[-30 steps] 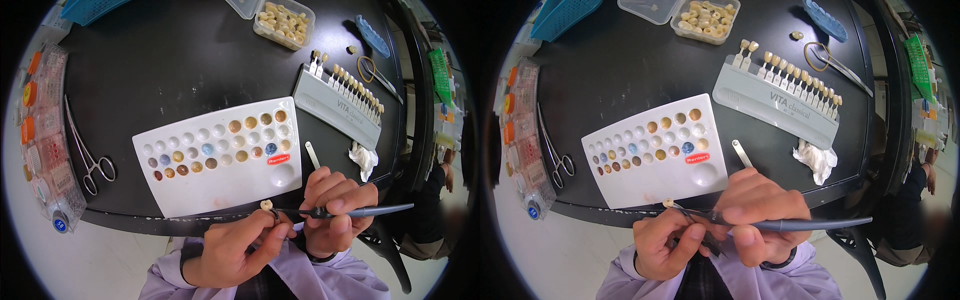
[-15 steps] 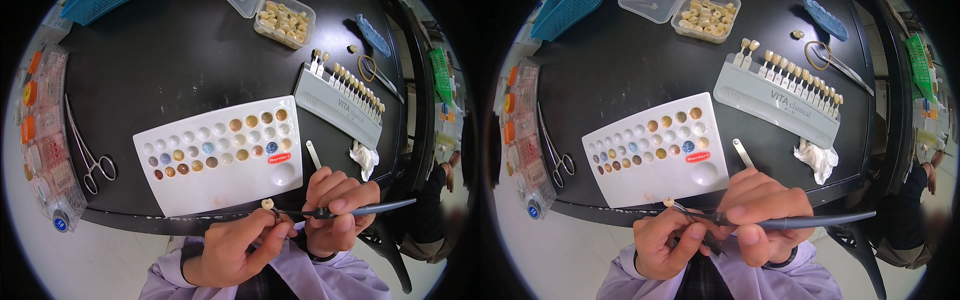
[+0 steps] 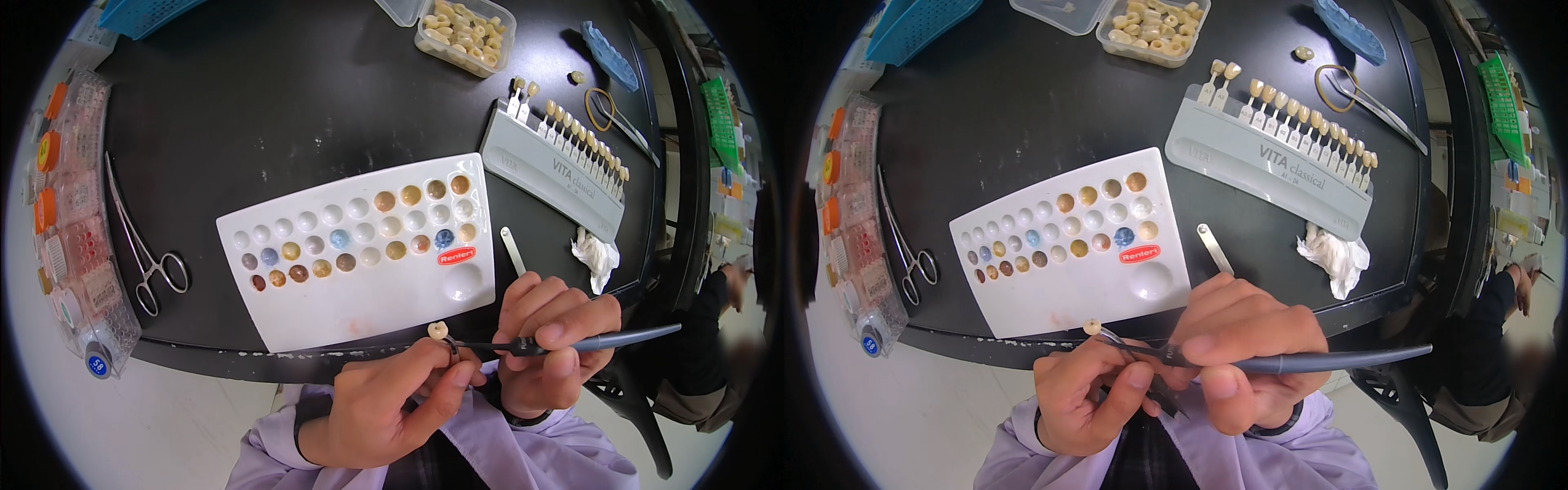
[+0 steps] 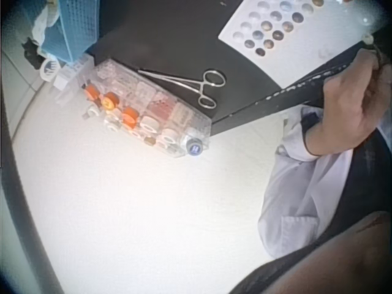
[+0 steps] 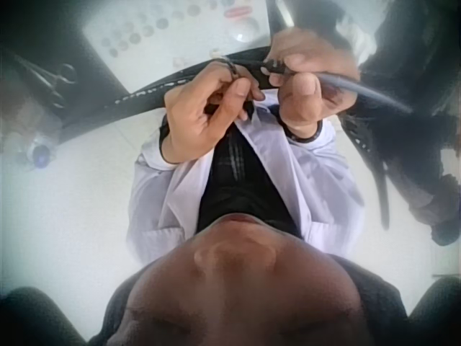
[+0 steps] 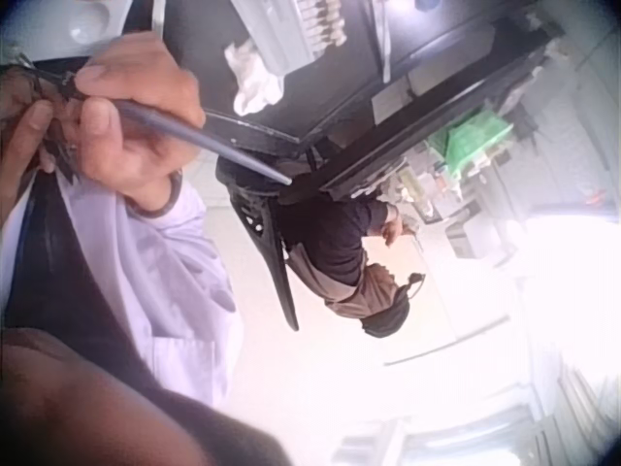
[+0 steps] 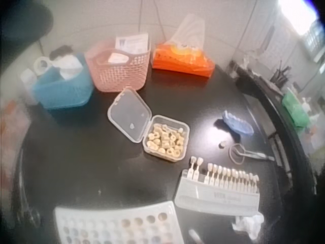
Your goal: The person uses a fine brush to apply color pigments from a palette onto a small dental crown held with tweezers. They repeatedly dip the brush into different wells on the palette and carefully paint the crown, occasionally comparing it to a shade guide.
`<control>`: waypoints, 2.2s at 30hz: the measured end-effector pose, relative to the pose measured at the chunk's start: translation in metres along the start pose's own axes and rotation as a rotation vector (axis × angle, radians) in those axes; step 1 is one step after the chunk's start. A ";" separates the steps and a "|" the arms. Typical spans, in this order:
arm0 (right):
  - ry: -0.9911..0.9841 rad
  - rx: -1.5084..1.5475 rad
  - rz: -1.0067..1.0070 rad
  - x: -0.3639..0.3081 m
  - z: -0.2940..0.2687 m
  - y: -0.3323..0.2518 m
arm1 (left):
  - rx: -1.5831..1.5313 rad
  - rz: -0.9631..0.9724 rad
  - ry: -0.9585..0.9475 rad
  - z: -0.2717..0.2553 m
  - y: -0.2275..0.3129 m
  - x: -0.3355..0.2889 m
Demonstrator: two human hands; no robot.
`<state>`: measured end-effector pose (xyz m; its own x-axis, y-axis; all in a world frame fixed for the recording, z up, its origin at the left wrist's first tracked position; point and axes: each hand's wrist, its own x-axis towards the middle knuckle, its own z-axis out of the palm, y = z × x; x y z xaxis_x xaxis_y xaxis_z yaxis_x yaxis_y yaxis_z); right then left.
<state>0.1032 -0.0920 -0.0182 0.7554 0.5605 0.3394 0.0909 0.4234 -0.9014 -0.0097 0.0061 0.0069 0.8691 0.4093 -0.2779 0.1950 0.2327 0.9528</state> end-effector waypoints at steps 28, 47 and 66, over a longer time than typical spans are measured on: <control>0.058 0.022 0.016 -0.002 0.002 0.000 | -0.025 0.005 -0.009 0.000 -0.004 -0.002; 0.067 -0.176 0.014 0.002 0.012 -0.001 | -0.011 -0.023 0.006 0.001 0.000 -0.001; 0.176 -0.050 -0.039 -0.001 0.004 0.000 | -0.051 -0.019 -0.019 0.001 -0.002 0.000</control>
<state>0.0997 -0.0896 -0.0170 0.8520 0.4096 0.3259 0.1510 0.4037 -0.9023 -0.0102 0.0048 0.0048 0.8743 0.3874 -0.2925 0.1883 0.2847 0.9399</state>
